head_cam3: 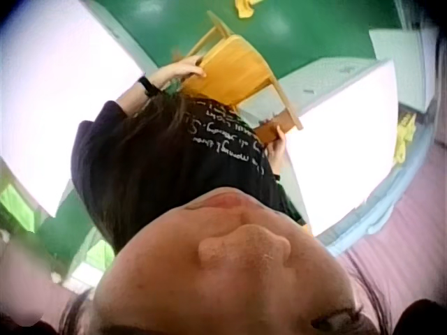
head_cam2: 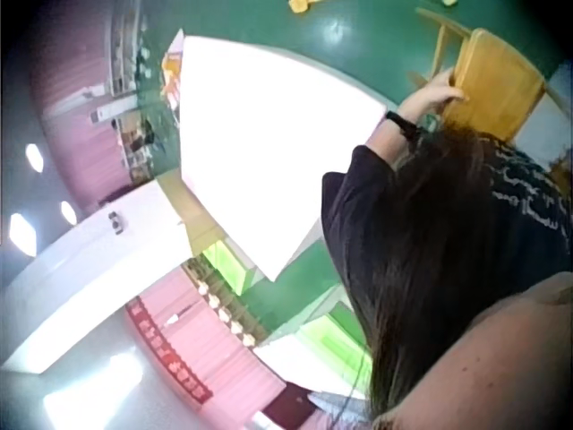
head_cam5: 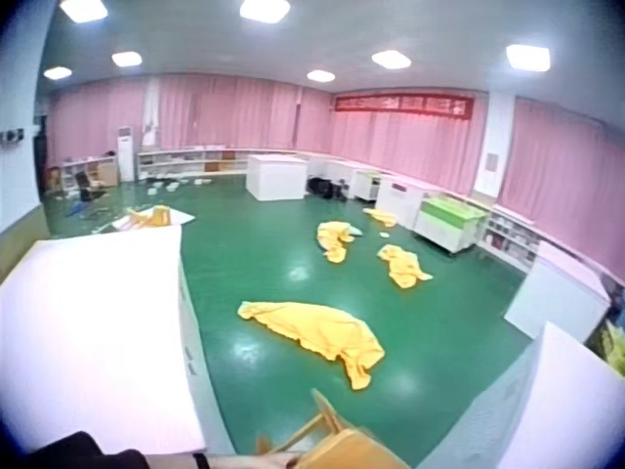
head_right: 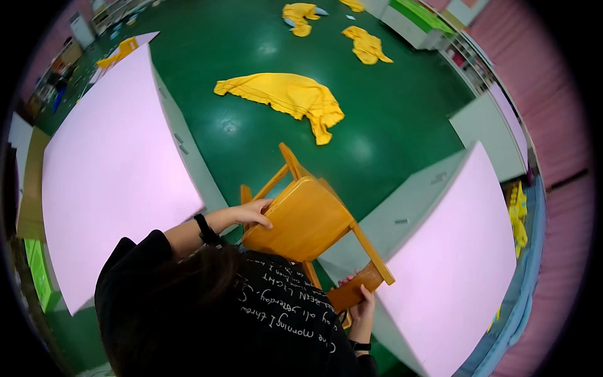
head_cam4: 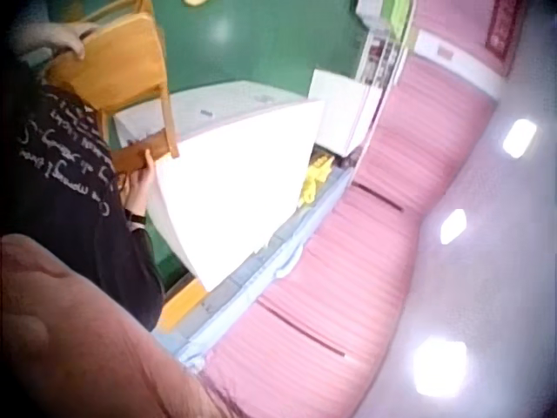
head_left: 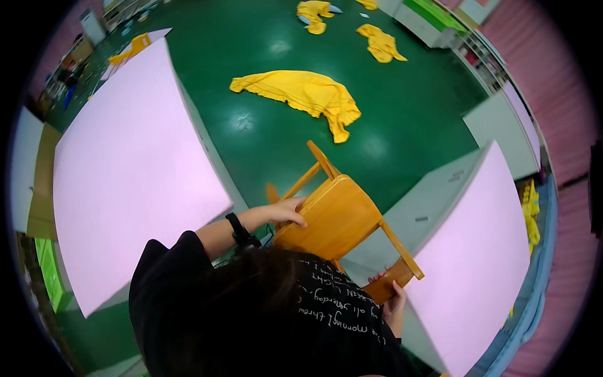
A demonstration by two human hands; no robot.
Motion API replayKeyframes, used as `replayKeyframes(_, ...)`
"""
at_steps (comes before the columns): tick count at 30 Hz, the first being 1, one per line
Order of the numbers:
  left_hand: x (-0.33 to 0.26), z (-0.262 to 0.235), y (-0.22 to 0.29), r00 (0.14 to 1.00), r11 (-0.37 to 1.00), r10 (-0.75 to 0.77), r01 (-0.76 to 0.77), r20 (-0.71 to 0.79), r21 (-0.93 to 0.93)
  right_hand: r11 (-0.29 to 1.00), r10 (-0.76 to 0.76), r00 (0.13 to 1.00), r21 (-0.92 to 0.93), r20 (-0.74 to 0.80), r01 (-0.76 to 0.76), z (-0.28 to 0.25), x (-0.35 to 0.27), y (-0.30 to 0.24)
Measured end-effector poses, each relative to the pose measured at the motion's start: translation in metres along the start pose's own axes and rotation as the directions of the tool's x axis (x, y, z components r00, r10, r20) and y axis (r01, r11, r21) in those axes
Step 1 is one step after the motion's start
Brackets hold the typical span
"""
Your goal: The person picks up various colorful plastic and foam toys from the floor and places them one by one into a large cardboard box while sitting on the floor.
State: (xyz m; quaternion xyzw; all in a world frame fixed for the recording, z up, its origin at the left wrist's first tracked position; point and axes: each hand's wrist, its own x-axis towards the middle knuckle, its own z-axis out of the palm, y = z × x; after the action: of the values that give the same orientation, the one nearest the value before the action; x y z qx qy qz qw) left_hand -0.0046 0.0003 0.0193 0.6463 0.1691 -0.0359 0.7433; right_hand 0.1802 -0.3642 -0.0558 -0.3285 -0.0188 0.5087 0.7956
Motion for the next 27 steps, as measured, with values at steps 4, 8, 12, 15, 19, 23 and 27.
replayKeyframes(4,0.009,0.000,0.007,0.995,0.998,0.062,-0.061,-0.076,0.018,0.993,-0.116,0.990,-0.026,0.084,0.119,0.006,0.025,-0.007)
replayKeyframes(8,0.011,-0.009,-0.005,0.977,0.978,0.115,-0.080,-0.178,0.194,0.999,-0.054,0.985,0.001,0.161,0.054,-0.003,0.049,-0.008)
replayKeyframes(12,-0.001,-0.019,-0.025,0.915,0.976,0.166,-0.098,-0.367,0.196,0.999,-0.031,0.976,-0.019,0.217,0.035,-0.006,0.089,0.005)
replayKeyframes(15,-0.014,-0.032,-0.023,0.879,0.957,0.180,-0.053,-0.441,0.285,0.992,-0.049,0.960,-0.097,0.275,0.078,0.021,0.120,-0.002)
replayKeyframes(19,-0.019,-0.035,-0.024,0.806,0.924,0.196,0.037,-0.558,0.380,0.972,-0.029,0.933,-0.209,0.359,0.110,0.031,0.161,-0.016)
replayKeyframes(23,-0.007,-0.044,-0.039,0.766,0.915,0.268,-0.013,-0.585,0.403,0.961,0.003,0.921,-0.256,0.390,0.105,0.039,0.184,-0.034)
replayKeyframes(27,-0.014,-0.051,-0.063,0.745,0.922,0.258,0.002,-0.616,0.388,0.922,0.028,0.914,-0.365,0.404,0.133,0.039,0.195,-0.026)
